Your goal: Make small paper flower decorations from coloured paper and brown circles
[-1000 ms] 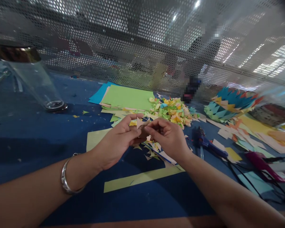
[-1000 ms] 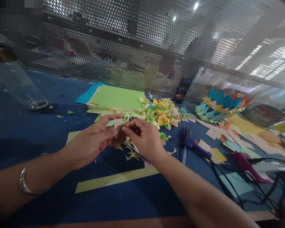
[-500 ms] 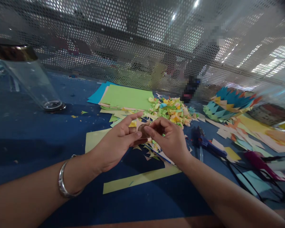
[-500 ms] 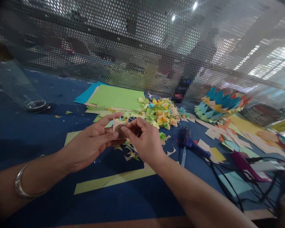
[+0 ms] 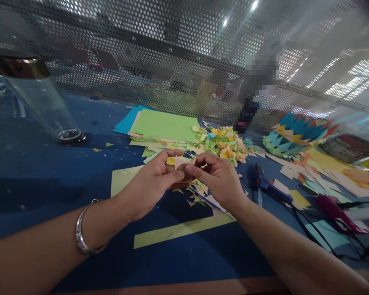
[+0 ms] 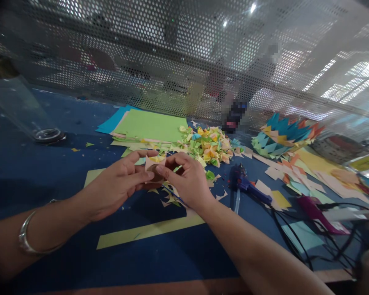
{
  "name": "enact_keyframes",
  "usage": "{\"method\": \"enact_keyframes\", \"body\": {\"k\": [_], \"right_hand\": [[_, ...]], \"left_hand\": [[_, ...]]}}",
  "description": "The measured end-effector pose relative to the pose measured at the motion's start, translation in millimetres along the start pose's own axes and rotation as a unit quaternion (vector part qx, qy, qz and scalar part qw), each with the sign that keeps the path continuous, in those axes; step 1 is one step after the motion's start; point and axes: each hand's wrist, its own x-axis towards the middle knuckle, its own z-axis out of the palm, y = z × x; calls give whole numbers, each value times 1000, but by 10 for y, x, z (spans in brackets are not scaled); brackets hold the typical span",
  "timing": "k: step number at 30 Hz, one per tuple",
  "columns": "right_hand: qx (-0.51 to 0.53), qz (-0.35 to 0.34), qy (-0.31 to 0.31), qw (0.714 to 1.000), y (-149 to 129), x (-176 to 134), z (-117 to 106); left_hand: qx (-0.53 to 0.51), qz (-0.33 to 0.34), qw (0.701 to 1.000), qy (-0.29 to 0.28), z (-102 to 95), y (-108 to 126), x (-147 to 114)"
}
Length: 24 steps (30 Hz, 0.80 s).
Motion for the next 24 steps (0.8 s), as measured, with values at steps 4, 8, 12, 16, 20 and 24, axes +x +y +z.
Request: {"method": "enact_keyframes", "body": {"k": [4,8,12,16,20,24], "right_hand": [[-23,1,-6,1000,-9,1,5],[-36,-4,-31,999,-13,34,-57],[-125,-41,-15,991,-34,82,-262],[-279,-12,-58,958,-18,79,-555],[-359,59,-184,913,78,1,-731],[-378,68,-238,892,118,-66,-720]], "left_hand": [[36,-9,999,-5,-50,-58,24],[59,9,998,5,-98,-50,54],[57,13,997,51,-119,22,68],[76,0,994,80,-120,63,67],[79,-2,995,62,-107,45,68],[64,-16,996,53,-82,32,70]]}}
